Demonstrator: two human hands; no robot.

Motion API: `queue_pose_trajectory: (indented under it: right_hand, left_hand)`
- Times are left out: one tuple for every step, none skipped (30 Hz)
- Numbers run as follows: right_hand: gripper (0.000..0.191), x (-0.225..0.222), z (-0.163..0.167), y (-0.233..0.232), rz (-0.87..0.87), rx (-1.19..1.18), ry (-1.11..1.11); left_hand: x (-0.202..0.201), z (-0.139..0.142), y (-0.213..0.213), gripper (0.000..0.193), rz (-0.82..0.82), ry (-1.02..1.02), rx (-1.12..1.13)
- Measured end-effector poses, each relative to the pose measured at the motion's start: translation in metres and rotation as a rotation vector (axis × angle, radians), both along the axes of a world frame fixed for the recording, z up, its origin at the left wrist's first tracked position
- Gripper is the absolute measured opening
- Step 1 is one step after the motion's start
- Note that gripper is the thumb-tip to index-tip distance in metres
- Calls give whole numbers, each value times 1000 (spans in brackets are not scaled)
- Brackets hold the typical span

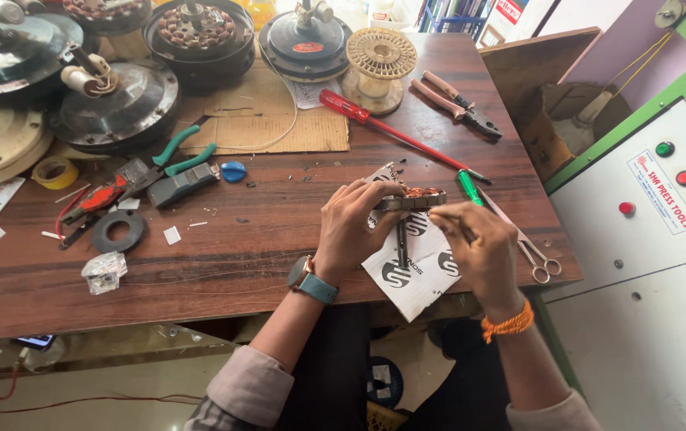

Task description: The person works on an electric motor armature at a workbench. They cut material with scissors, hold the rotor and use a green screwdriver to pry and adjust the copper windings, then turn and reposition the rotor by hand while continuing to work on it.

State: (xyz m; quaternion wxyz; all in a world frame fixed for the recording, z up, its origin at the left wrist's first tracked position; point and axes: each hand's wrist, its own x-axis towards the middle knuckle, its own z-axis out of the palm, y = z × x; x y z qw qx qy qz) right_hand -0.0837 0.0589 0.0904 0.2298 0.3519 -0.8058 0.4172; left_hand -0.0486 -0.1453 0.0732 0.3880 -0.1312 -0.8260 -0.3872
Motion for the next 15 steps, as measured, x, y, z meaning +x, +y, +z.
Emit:
queue_pose_trajectory:
  right_hand:
    - [11,-3,7,-3,2,26,19]
    - [11,-5,13,-5,4,51,37]
    - [12,-7,19,-8,7,76,55]
    - [11,-9,24,-11,28,90,65]
    - [10,-12,29,-14,49,103,74]
    - [9,-14,33,-16,70,116,83]
    - [10,-15,36,-18,94,134,77]
    - [11,-17,39,-19,117,151,71]
    - [13,-19,42,-20,140,167,66]
    - [13,-21,44,-21,152,177,47]
    - [13,-23,45,-21,162,187,28]
    - [14,-24,47,-20,171,196,10]
    - [13,-25,47,-18,165,208,-5]
    - [13,-25,48,-16,155,218,-20]
    - [12,-26,48,-14,147,229,-33]
  left_hand:
    - [0,-1,0,30,-6,-1,1]
    - [0,-3,1,30,-11,-2,1]
    - [0,-3,1,30,-16,-3,1]
    - [1,-4,1,30,-20,7,7]
    - [1,-4,1,30,-24,17,12]
    - [1,-5,1,29,-28,28,16]
    - [1,-6,2,29,-26,9,16]
    - [0,-7,2,29,-24,-9,15]
    - [0,-8,2,29,-22,-26,13]
    - [0,-10,1,30,-23,1,5]
    - [0,-11,1,30,-25,28,-3]
    - [-1,-11,1,31,-28,56,-11]
    - [-1,-12,1,31,-22,51,-7]
    - [-1,-12,1,31,-19,47,-5]
    - [-1,-12,1,31,-16,44,-3]
